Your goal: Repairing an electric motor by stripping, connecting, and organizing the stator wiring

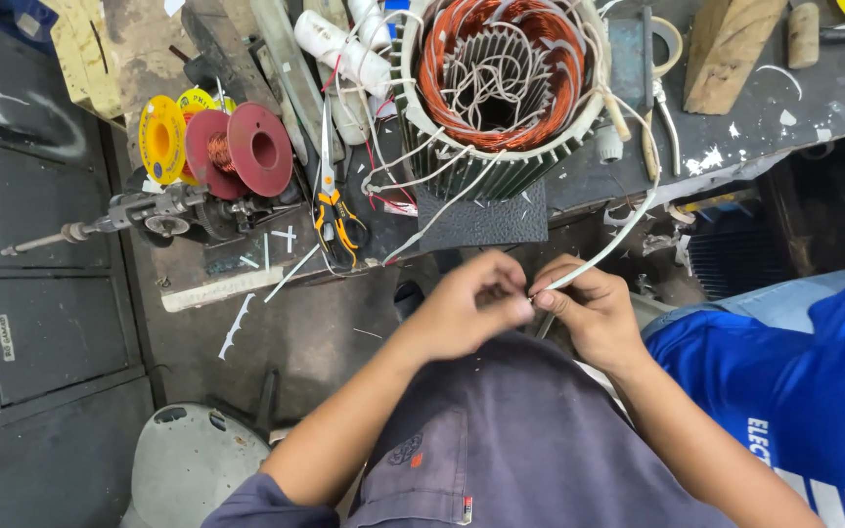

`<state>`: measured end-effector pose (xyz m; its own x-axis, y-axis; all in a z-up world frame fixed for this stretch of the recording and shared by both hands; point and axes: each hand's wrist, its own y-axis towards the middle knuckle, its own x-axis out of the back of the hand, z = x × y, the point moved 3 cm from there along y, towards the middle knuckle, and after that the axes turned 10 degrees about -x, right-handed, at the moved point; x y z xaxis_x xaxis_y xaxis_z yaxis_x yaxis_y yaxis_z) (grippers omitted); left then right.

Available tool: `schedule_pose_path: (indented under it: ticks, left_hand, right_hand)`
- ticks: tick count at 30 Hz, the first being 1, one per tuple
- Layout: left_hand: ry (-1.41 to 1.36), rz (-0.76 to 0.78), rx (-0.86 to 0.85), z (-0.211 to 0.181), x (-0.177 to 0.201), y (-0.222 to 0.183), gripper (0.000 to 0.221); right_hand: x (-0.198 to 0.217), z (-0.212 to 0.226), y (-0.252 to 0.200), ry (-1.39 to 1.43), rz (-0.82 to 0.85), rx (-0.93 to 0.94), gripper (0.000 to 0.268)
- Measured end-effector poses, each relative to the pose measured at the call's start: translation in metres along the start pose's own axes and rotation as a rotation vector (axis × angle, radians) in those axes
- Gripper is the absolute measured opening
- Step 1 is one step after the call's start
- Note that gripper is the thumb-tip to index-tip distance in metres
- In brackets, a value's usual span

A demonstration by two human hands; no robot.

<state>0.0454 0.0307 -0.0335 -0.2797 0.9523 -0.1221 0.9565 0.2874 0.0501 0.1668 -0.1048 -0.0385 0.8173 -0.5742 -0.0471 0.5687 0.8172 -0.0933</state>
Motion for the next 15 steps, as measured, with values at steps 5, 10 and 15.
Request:
schedule_pose_path:
  ticks: [5, 10, 15]
  left_hand:
    - [0.315, -0.042, -0.313, -0.037, -0.004, 0.006, 0.014]
    - [1.076, 0.036, -0.895, -0.064, -0.037, -0.015, 0.018]
    - [0.473, -0.031, -0.242, -0.056, 0.004, 0.018, 0.02]
  right_hand:
    - [0.005, -0.012, 0.006, -0.003, -0.032, -0.027, 0.008]
    - [0.002, -0.008, 0.006, 0.027, -0.046, -0.047, 0.006]
    - [0.011, 0.009, 0.0, -0.038, -0.039, -0.003, 0.011]
